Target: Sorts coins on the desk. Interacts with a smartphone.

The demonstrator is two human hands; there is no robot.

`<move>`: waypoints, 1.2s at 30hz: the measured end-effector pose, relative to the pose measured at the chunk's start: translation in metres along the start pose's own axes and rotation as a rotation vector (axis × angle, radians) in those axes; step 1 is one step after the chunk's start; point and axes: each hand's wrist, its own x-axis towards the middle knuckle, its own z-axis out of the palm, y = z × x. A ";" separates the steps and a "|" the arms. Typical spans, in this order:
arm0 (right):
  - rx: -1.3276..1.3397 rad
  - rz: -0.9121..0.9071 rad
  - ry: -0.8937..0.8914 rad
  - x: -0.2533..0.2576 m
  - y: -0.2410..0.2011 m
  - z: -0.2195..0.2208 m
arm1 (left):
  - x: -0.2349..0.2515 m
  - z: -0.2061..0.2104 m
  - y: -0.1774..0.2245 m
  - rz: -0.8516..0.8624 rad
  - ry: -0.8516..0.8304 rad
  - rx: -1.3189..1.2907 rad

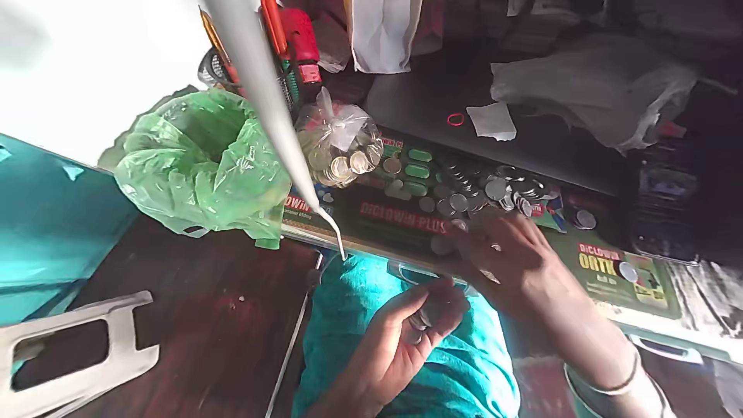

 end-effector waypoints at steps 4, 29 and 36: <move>0.038 -0.075 0.151 -0.006 -0.011 0.015 | -0.001 0.003 0.000 0.005 0.025 0.005; 0.212 0.496 0.179 -0.042 0.019 -0.012 | -0.002 0.006 -0.003 -0.019 0.013 0.044; 0.115 0.291 0.195 -0.012 0.007 -0.006 | 0.000 0.007 -0.004 -0.023 0.037 0.031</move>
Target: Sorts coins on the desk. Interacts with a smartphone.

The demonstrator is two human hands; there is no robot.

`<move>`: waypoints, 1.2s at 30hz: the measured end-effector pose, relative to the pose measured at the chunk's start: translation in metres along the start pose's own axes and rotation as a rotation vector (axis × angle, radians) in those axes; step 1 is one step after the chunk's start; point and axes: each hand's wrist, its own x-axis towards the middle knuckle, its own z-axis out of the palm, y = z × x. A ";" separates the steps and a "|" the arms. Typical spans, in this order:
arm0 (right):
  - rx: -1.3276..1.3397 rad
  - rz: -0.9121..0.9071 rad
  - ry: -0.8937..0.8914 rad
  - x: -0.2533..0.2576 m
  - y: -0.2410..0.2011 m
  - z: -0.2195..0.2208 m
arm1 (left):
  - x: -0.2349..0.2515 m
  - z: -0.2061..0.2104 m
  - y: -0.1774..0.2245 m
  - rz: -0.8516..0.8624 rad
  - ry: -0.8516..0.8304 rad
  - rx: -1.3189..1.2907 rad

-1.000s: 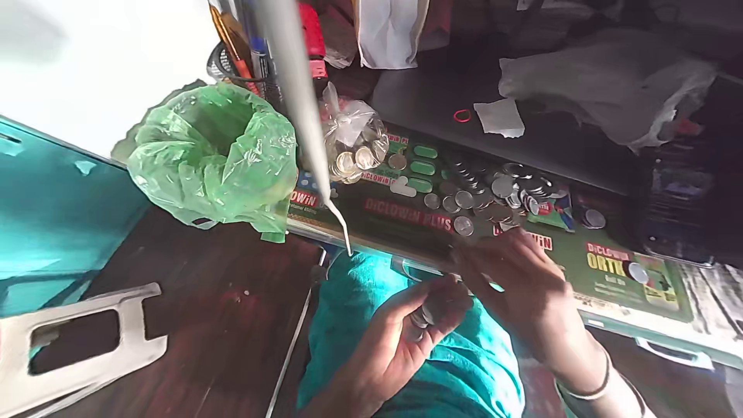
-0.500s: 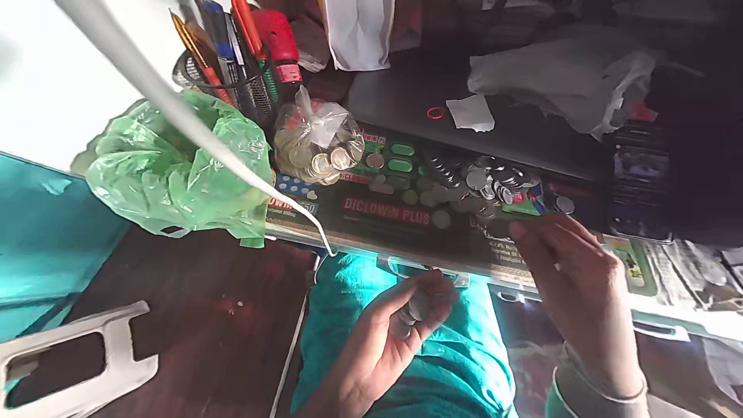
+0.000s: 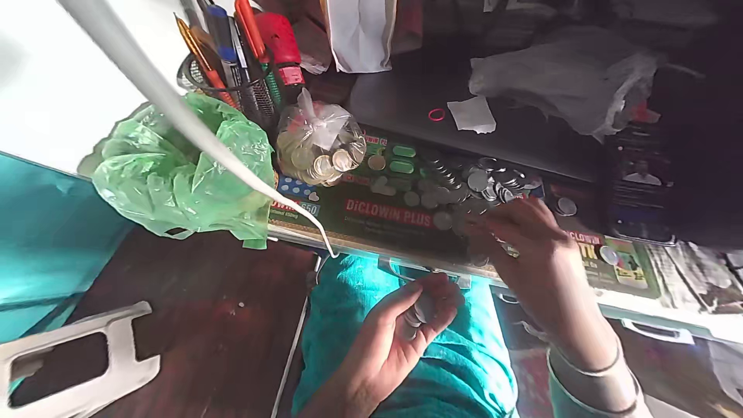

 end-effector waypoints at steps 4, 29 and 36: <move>-0.089 -0.104 -0.165 0.007 -0.011 0.013 | 0.003 0.001 -0.002 -0.008 -0.045 -0.016; -0.005 0.057 -0.150 -0.018 0.014 -0.026 | 0.007 0.027 -0.013 0.015 -0.049 -0.026; 0.008 0.041 -0.317 -0.009 0.010 -0.025 | 0.009 0.028 -0.014 0.052 -0.043 -0.015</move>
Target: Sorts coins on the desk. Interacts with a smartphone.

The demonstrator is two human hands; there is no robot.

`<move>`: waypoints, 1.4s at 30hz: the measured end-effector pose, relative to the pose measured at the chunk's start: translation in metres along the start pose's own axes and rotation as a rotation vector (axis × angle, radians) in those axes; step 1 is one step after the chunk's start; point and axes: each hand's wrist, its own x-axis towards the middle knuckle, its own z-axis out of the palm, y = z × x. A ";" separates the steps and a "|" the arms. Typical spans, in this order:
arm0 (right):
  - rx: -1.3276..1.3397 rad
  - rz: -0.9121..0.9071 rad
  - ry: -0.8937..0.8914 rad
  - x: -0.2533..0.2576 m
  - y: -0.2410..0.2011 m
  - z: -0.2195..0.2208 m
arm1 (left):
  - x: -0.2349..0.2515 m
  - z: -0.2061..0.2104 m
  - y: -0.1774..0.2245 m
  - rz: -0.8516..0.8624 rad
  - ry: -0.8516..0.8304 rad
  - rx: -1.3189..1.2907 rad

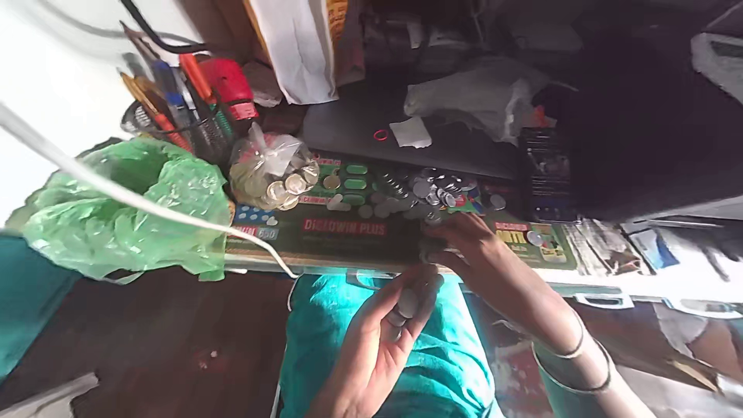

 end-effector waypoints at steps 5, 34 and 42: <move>0.142 -0.032 -0.067 0.003 -0.006 -0.007 | 0.002 -0.001 -0.001 0.035 -0.014 0.034; 0.167 0.037 0.099 -0.023 0.006 -0.017 | -0.003 -0.004 -0.003 -0.003 -0.010 -0.015; 0.087 -0.056 0.039 -0.011 0.003 -0.006 | -0.003 -0.004 -0.006 -0.016 -0.005 -0.014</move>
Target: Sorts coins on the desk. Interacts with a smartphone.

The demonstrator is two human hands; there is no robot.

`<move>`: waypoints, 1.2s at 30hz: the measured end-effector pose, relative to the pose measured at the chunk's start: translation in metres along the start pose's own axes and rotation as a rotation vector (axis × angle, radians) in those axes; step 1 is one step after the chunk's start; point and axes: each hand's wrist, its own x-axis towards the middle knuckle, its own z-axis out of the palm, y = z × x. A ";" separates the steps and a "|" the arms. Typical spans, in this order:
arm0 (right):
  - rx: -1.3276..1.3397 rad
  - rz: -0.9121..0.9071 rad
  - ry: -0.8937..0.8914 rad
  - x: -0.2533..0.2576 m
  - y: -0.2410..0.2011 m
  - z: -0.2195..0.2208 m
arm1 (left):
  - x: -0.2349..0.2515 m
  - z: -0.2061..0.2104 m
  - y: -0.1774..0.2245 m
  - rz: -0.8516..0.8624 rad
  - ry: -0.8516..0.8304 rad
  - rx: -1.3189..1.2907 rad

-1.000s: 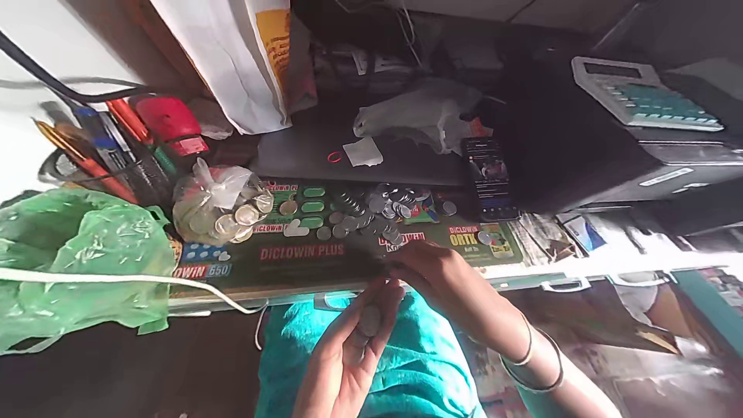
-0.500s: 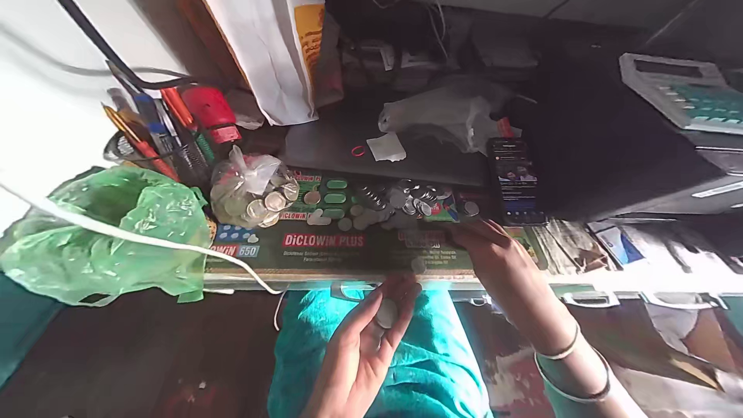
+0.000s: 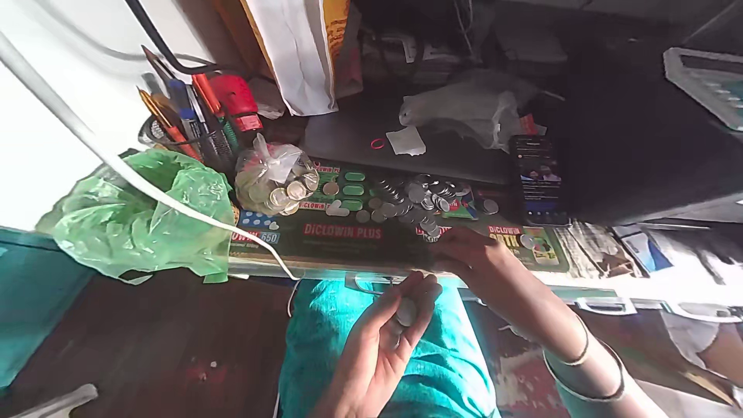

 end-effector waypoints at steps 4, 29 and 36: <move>-0.018 0.037 -0.042 -0.001 -0.004 -0.001 | 0.002 0.003 -0.002 0.012 0.014 0.029; -0.068 0.309 -0.078 -0.007 0.049 -0.056 | 0.002 0.002 -0.005 -0.029 0.020 0.060; -0.149 0.172 -0.068 -0.019 0.042 -0.046 | -0.001 0.000 -0.003 -0.031 0.033 0.065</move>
